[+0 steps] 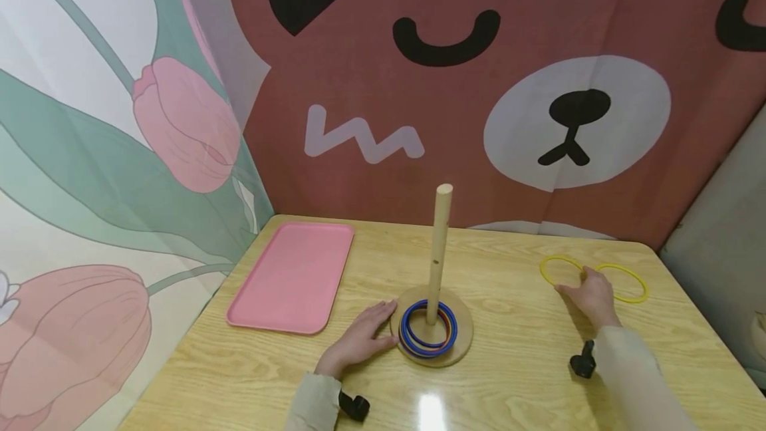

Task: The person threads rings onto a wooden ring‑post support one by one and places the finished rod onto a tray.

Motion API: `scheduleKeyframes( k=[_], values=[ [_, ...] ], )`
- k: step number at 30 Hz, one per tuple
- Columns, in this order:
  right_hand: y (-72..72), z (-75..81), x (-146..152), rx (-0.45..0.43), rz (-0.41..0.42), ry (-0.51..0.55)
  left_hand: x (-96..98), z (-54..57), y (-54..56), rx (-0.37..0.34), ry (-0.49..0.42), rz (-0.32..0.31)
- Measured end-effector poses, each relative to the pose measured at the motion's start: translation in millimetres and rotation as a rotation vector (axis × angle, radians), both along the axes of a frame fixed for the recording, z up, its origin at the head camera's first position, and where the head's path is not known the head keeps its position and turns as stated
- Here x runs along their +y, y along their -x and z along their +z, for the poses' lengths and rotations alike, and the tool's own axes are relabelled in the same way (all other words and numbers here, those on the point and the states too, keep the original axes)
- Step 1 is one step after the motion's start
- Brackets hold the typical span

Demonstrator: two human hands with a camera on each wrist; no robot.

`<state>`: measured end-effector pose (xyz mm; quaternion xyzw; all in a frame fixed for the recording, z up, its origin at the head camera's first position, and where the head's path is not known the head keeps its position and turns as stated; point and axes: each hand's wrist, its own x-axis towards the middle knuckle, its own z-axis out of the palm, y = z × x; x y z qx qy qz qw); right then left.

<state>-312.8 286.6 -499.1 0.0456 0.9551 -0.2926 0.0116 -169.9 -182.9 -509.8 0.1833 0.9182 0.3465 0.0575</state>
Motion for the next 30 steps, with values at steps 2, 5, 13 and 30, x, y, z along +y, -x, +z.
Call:
scheduleKeyframes(
  k=[2, 5, 13, 30],
  values=[
    [-0.3, 0.9, 0, -0.002, 0.006, -0.004, 0.0, -0.2, -0.1, 0.003, -0.004, -0.001],
    [-2.3, 2.7, 1, 0.013, 0.052, -0.006, -0.1, -0.9, 0.1, 0.007, -0.004, 0.0],
    [-8.5, 3.5, 6, 0.008, 0.262, 0.017, -0.5, -3.2, 0.6, 0.015, 0.002, -0.001],
    [-25.6, 4.4, 5, -0.005, 0.508, 0.085, -1.0, -2.5, -0.7, 0.023, 0.005, -0.008]
  ],
)
